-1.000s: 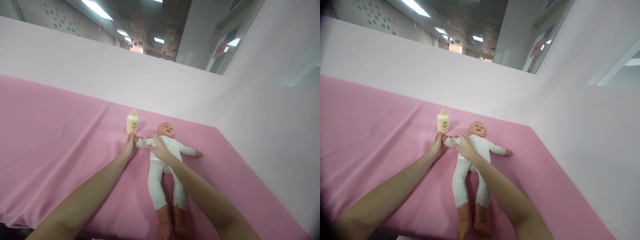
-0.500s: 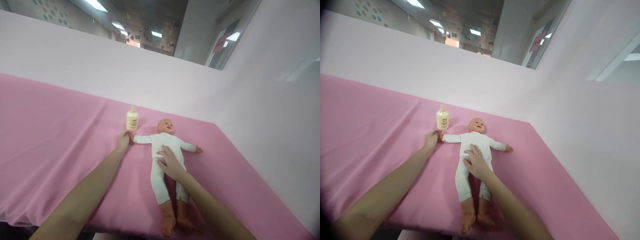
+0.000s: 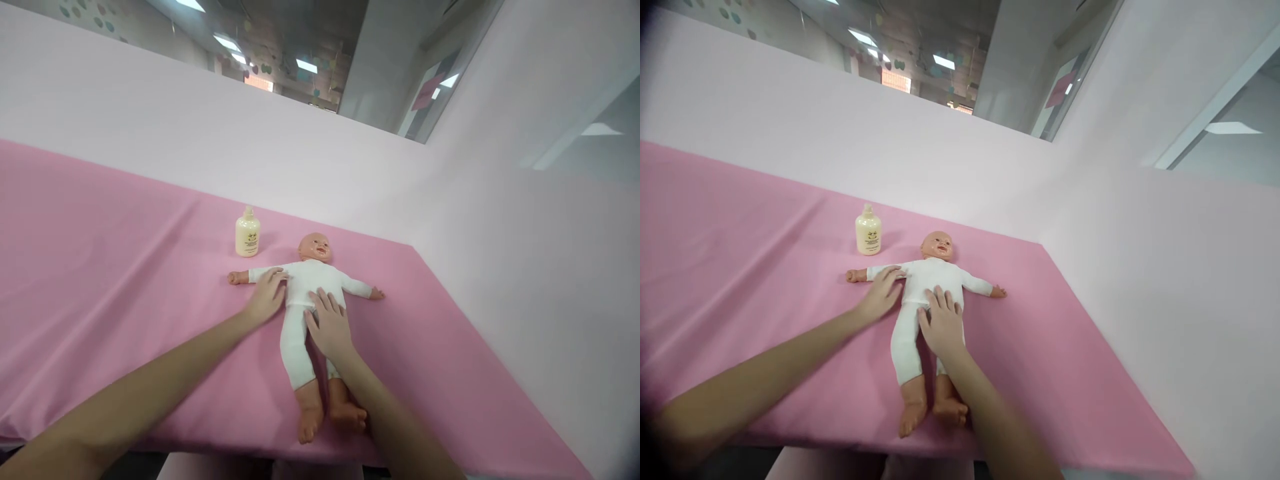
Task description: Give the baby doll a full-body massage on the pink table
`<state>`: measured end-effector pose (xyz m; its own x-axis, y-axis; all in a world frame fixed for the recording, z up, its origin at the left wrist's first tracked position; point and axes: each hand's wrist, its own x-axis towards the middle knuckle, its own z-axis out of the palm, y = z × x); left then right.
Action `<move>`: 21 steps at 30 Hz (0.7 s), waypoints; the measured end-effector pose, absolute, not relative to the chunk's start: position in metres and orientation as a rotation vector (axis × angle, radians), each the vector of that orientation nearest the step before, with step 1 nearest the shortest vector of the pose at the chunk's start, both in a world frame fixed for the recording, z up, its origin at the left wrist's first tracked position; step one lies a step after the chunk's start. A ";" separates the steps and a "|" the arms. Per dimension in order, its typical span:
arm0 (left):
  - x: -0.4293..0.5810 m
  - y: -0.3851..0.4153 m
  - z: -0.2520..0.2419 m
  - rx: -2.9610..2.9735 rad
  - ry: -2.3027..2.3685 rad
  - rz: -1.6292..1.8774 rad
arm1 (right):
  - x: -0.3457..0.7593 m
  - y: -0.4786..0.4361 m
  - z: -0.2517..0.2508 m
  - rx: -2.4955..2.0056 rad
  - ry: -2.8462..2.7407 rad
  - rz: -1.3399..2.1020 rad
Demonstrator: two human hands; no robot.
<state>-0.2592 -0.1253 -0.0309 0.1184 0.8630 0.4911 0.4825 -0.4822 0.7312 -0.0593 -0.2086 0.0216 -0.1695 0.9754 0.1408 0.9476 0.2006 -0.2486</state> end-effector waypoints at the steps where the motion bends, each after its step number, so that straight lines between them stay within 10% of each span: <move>1: -0.245 -0.140 -0.033 1.901 1.274 1.327 | -0.061 -0.207 0.021 -1.845 -2.184 0.145; 10: -0.203 -0.263 -0.011 0.676 0.691 1.065 | -0.070 -0.226 0.038 -1.927 -2.020 0.455; 16: -0.207 -0.323 -0.007 0.451 0.646 0.889 | -0.069 -0.309 0.046 -1.496 -1.927 1.223; 21: -0.205 -0.340 -0.013 0.552 0.823 0.913 | -0.082 -0.342 0.032 -1.479 -1.781 1.205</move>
<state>-0.2052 -0.3396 -0.0129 0.3516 0.8558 -0.3794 -0.4660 0.5115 0.7219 -0.0820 -0.3416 0.0320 -0.2640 0.9542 -0.1409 0.4859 0.0054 -0.8740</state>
